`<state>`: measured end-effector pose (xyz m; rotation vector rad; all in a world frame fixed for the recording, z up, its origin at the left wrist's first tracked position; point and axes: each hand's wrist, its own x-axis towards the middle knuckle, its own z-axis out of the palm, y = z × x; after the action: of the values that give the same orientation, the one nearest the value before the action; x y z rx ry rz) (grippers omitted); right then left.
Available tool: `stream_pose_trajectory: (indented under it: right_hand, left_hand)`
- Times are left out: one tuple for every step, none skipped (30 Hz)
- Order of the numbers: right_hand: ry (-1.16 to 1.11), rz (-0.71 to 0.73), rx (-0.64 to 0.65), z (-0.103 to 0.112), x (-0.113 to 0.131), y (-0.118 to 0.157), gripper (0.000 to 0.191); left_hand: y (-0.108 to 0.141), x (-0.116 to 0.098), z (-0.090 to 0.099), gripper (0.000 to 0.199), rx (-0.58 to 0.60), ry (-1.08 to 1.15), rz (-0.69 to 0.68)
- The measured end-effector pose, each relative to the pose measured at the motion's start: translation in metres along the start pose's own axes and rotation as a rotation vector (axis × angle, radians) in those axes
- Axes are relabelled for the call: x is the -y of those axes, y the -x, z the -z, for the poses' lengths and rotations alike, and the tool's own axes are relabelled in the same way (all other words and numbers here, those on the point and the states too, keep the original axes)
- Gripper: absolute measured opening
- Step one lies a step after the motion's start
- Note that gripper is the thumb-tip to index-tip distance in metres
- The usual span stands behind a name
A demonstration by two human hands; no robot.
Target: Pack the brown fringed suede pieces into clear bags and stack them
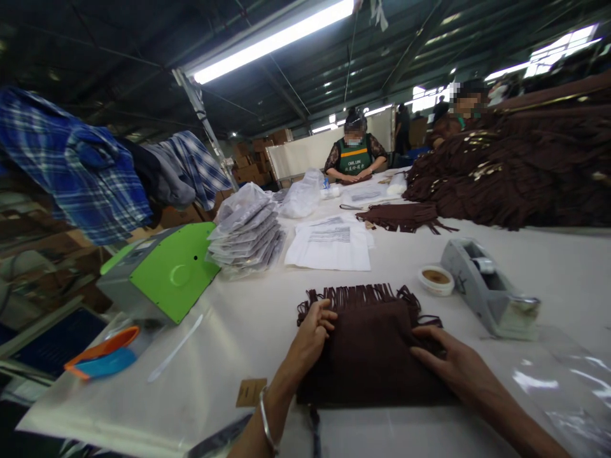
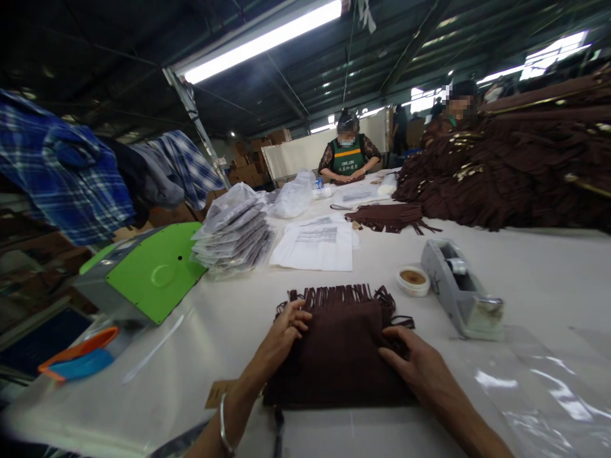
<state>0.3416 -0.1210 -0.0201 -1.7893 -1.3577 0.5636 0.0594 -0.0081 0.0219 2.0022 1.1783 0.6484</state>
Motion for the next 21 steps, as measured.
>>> stream_pose_trajectory:
  right_hand:
    - [-0.006, -0.004, 0.011, 0.000, 0.001, 0.000, 0.037]
    - [-0.011, -0.010, 0.024, 0.000, 0.002, 0.000, 0.038]
    - [-0.015, -0.017, 0.038, 0.000, 0.003, 0.000, 0.039]
    - [-0.020, -0.027, 0.048, 0.000, 0.004, 0.000, 0.040]
    - [-0.026, -0.038, 0.059, 0.000, 0.005, 0.000, 0.041]
    - [-0.033, -0.052, 0.069, 0.001, 0.006, -0.001, 0.042]
    - [-0.041, -0.065, 0.077, 0.001, 0.006, -0.001, 0.043]
    - [-0.053, -0.075, 0.086, 0.002, 0.006, -0.001, 0.043]
    - [-0.068, -0.084, 0.098, 0.003, 0.006, -0.001, 0.043]
    - [-0.089, -0.095, 0.111, 0.004, 0.007, -0.001, 0.043]
    - [-0.120, -0.102, 0.126, 0.006, 0.007, -0.002, 0.043]
    - [-0.161, -0.105, 0.139, 0.007, 0.008, -0.002, 0.042]
    - [-0.209, -0.107, 0.150, 0.010, 0.009, -0.003, 0.042]
    - [-0.257, -0.110, 0.160, 0.012, 0.011, -0.005, 0.042]
    - [-0.302, -0.114, 0.164, 0.016, 0.013, -0.006, 0.043]
    - [-0.339, -0.124, 0.157, 0.020, 0.015, -0.007, 0.044]
    - [-0.363, -0.140, 0.140, 0.026, 0.017, -0.008, 0.046]
    - [-0.374, -0.157, 0.106, 0.032, 0.018, -0.009, 0.048]
    - [-0.375, -0.172, 0.058, 0.040, 0.018, -0.009, 0.050]
    - [-0.371, -0.188, -0.002, 0.048, 0.017, -0.007, 0.051]
    - [-0.368, -0.207, -0.059, 0.057, 0.014, -0.004, 0.052]
  left_hand:
    - [0.001, 0.001, 0.001, 0.066, -0.005, 0.032, -0.010]
    - [0.003, 0.003, 0.002, 0.067, -0.018, 0.044, -0.029]
    - [0.005, 0.005, 0.001, 0.066, -0.029, 0.038, -0.059]
    - [0.008, 0.006, 0.000, 0.063, -0.034, 0.019, -0.098]
    - [0.010, 0.006, -0.003, 0.060, -0.029, -0.004, -0.140]
    - [0.012, 0.005, -0.005, 0.057, -0.015, -0.032, -0.185]
    - [0.014, 0.002, -0.008, 0.055, -0.005, -0.058, -0.227]
    - [0.015, -0.001, -0.009, 0.053, -0.018, -0.080, -0.263]
    - [0.015, -0.004, -0.010, 0.050, -0.059, -0.110, -0.293]
    - [0.015, -0.005, -0.009, 0.048, -0.123, -0.159, -0.314]
    - [0.013, -0.005, -0.009, 0.045, -0.185, -0.223, -0.319]
    - [0.011, -0.003, -0.007, 0.043, -0.216, -0.293, -0.302]
    - [0.009, 0.000, -0.006, 0.044, -0.197, -0.361, -0.267]
    - [0.007, 0.004, -0.006, 0.048, -0.130, -0.422, -0.230]
    - [0.005, 0.007, -0.006, 0.052, -0.042, -0.471, -0.198]
    - [0.005, 0.008, -0.007, 0.054, 0.026, -0.511, -0.180]
    - [0.006, 0.006, -0.009, 0.056, 0.053, -0.546, -0.188]
    - [0.009, 0.001, -0.012, 0.059, 0.044, -0.582, -0.232]
    - [0.013, -0.007, -0.016, 0.064, 0.017, -0.619, -0.306]
    - [0.019, -0.015, -0.021, 0.072, 0.002, -0.657, -0.397]
    - [0.026, -0.023, -0.026, 0.082, 0.013, -0.696, -0.499]
